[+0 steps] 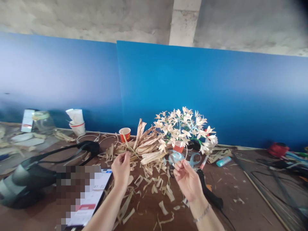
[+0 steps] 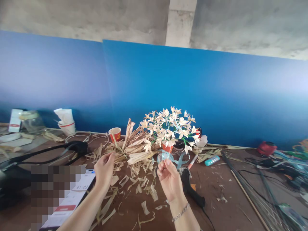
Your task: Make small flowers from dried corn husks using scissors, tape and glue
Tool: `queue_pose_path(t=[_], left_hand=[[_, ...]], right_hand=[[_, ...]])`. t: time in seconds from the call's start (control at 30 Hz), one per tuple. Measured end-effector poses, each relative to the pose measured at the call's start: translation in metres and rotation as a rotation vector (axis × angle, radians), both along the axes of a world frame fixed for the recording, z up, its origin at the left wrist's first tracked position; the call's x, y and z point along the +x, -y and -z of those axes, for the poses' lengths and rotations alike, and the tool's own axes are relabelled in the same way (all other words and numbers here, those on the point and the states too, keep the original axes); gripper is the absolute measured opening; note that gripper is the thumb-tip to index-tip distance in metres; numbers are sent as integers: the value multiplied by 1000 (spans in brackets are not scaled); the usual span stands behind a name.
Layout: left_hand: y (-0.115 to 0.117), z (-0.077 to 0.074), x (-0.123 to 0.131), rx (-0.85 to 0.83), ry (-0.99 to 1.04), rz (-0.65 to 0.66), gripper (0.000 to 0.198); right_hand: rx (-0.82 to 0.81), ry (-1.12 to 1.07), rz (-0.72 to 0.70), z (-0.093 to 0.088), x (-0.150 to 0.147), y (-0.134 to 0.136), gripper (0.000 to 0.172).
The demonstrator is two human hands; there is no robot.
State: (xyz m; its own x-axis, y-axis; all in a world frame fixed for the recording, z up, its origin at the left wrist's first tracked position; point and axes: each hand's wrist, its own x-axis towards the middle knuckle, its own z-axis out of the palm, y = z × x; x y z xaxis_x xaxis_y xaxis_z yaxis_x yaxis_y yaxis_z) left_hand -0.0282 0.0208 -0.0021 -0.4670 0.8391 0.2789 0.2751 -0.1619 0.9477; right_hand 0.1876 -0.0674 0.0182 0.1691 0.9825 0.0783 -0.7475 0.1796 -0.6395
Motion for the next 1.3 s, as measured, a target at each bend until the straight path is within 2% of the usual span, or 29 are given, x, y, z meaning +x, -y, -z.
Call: queue_pose_path(t=[0.13,0.2,0.27,0.33,0.37,0.43,0.5,0.57,0.63,0.7,0.77,0.8,0.83,0.93,1.07,1.17,1.3], left_hand=[[-12,8,-9,-2,172,-151,36],[-13,8,-9,40,189,-139,36],[-9,5,-6,109,79,-50,37],[-2,0,0,197,-156,33,27],[2,-2,2,253,-281,38,23],[9,-7,7,312,-455,-40,20],[15,-10,11,364,-532,-96,14],[23,-13,16,442,-553,-72,20],[34,-17,22,546,-590,87,30],[47,-20,30,600,-679,460,41],[58,-22,38,534,-749,805,51],[62,-22,42,482,-746,908,55],[64,-20,45,442,-707,945,56],[63,-12,51,387,-560,931,46],[53,-2,52,439,-489,805,23],[50,-2,51,454,-438,770,14],[53,-10,50,407,-405,801,13]], right_hand=[[8,33,27,1,3,-1,13],[17,109,52,3,2,-2,15],[0,266,87,5,-1,-3,17],[-39,485,141,9,-5,-4,19],[-57,598,170,10,-7,-4,20],[-73,788,230,13,-11,-4,23],[-73,894,271,15,-15,-4,25],[-73,925,281,16,-18,-4,26],[-61,905,255,18,-20,-4,26],[-28,863,200,19,-22,-3,25],[12,815,122,19,-22,-3,25],[24,796,82,19,-22,-2,26],[27,781,47,18,-22,-2,26],[2,769,26,13,-22,-1,28],[-24,804,125,7,-19,0,28],[4,860,197,8,-19,0,28],[50,934,241,11,-19,0,27]])
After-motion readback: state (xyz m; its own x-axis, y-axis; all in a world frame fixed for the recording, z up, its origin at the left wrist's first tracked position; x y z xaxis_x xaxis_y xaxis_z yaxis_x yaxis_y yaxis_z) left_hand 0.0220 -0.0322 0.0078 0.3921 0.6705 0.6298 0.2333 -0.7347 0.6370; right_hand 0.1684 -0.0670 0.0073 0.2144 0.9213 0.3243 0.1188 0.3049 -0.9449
